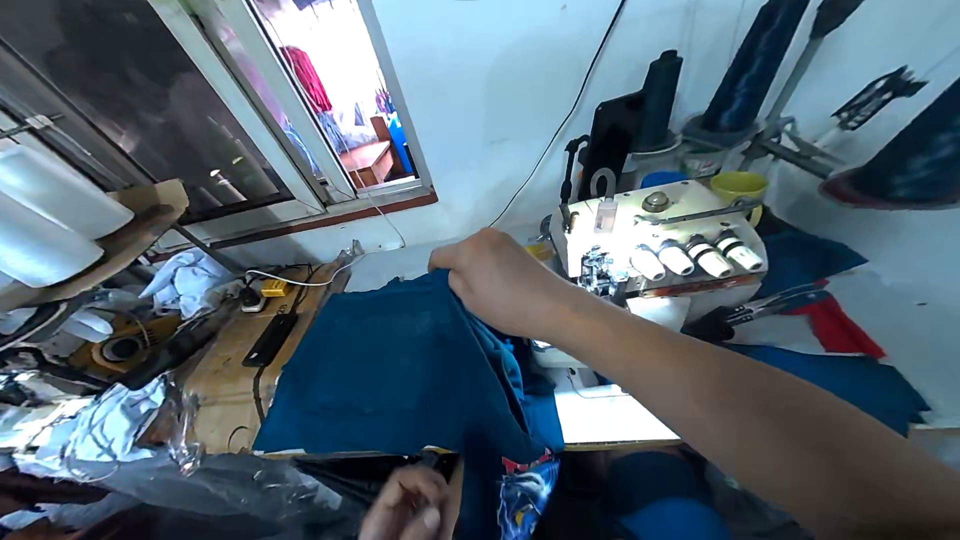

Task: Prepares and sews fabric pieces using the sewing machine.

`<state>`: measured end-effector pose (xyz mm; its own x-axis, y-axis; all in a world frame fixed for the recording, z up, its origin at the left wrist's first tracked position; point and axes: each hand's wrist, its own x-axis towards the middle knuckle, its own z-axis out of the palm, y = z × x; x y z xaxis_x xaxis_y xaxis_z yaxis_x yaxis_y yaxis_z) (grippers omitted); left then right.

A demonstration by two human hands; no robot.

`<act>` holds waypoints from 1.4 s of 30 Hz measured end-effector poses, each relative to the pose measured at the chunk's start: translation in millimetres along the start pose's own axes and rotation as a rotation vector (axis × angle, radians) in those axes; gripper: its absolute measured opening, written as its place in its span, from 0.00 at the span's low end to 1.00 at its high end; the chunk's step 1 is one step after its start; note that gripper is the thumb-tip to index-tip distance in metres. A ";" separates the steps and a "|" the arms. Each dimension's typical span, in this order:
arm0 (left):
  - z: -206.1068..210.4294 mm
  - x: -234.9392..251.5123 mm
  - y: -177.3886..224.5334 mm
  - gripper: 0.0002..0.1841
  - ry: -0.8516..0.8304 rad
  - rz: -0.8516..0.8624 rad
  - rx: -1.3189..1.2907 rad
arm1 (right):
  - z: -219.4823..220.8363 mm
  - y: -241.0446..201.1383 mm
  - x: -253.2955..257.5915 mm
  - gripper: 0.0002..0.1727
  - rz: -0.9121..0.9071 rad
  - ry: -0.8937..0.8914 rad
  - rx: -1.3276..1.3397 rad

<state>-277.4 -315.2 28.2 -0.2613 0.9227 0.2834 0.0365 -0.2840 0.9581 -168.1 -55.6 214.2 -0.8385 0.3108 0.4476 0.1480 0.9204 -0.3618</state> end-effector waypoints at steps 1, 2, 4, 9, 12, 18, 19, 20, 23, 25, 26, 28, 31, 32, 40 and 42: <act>-0.9 13.8 -0.4 0.11 0.077 0.063 0.121 | 4.6 -2.4 -2.0 0.16 -0.015 -0.015 -0.001; 0.3 28.8 -1.4 0.14 0.146 0.121 0.219 | 8.2 -3.9 -3.6 0.16 -0.022 -0.034 0.002; 6.2 56.6 -6.2 0.20 0.201 0.184 0.339 | 11.6 -5.5 -7.1 0.16 -0.024 -0.065 0.019; 23.9 83.1 -24.4 0.05 -0.020 0.139 0.104 | 7.1 0.2 -17.5 0.17 -0.024 -0.012 0.022; 23.4 65.9 -35.7 0.04 -0.257 0.038 -0.064 | 0.3 10.4 -23.9 0.17 -0.001 0.021 0.029; 29.8 22.7 -82.2 0.26 -0.353 -0.113 -0.059 | 5.1 14.7 -24.5 0.18 0.036 -0.006 0.061; 33.1 17.5 -87.1 0.23 -0.327 -0.132 -0.068 | 6.5 13.5 -24.2 0.18 0.039 -0.015 0.066; 36.7 12.9 -90.4 0.18 -0.273 -0.149 -0.060 | 7.5 12.2 -24.0 0.18 0.043 -0.021 0.070; 46.7 6.6 -95.2 0.05 0.036 -0.032 0.099 | 9.1 11.4 -24.3 0.18 0.052 -0.029 0.067; 48.4 15.9 -87.1 0.05 0.197 0.111 0.207 | 9.1 13.9 -25.1 0.18 0.051 -0.034 0.061; 46.8 23.2 -78.5 0.11 0.231 0.142 0.251 | 9.5 14.8 -25.7 0.18 0.049 -0.035 0.059; 41.8 39.0 -64.0 0.24 0.208 0.108 0.278 | 10.4 13.7 -26.7 0.18 0.045 -0.033 0.061; 37.7 51.7 -59.6 0.21 0.078 0.021 0.197 | 8.4 8.8 -27.2 0.18 0.071 -0.027 0.078; 36.3 50.7 -62.0 0.18 0.017 0.014 0.201 | 7.4 8.8 -27.2 0.18 0.075 -0.006 0.080; 4.7 -6.0 -58.5 0.11 0.009 -0.285 0.119 | 0.4 25.4 -24.0 0.16 0.154 0.163 -0.001; -27.0 0.3 -7.1 0.10 0.331 -0.198 0.206 | -1.4 18.5 -25.9 0.14 0.290 0.124 -0.071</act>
<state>-303.8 -319.9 20.3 -0.5762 0.8115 0.0972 0.1372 -0.0211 0.9903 -142.9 -46.4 197.1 -0.6863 0.5849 0.4323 0.4112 0.8023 -0.4326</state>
